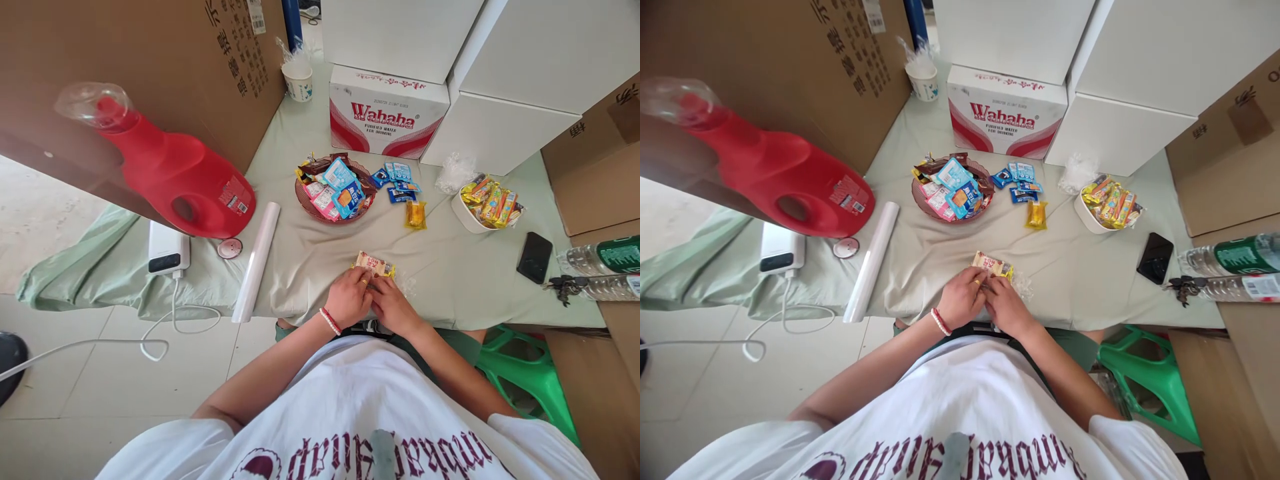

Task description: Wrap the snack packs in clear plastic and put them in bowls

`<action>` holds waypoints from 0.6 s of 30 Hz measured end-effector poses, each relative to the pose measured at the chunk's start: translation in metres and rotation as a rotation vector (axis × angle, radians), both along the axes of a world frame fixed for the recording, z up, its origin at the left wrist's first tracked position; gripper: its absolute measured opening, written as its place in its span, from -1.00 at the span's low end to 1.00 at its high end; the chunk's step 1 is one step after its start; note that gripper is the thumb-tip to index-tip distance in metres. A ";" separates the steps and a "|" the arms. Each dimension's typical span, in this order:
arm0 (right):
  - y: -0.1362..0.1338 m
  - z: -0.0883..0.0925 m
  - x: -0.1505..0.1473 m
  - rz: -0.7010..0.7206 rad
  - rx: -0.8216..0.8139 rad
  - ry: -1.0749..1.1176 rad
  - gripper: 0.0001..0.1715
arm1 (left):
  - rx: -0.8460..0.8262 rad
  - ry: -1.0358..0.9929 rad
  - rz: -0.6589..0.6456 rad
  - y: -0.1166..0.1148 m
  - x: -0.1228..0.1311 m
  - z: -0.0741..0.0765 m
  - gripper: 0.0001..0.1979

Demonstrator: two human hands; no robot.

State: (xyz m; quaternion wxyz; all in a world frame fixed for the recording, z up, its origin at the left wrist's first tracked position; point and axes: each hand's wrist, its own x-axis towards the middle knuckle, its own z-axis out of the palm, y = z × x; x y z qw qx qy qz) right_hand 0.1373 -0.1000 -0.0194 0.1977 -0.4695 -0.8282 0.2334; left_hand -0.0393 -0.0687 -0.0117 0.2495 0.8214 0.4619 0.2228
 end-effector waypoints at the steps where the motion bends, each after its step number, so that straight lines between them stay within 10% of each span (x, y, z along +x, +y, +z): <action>1: -0.001 0.001 0.005 -0.079 -0.010 0.074 -0.64 | 0.029 0.051 -0.007 -0.002 0.002 -0.002 -0.58; 7: -0.006 -0.006 0.038 -0.788 0.096 -0.006 -0.50 | 0.154 0.184 0.014 -0.001 0.004 -0.013 -0.60; 18: 0.031 0.031 0.031 -0.695 -0.094 0.151 -0.76 | 0.267 0.185 -0.087 0.003 0.000 -0.026 -0.59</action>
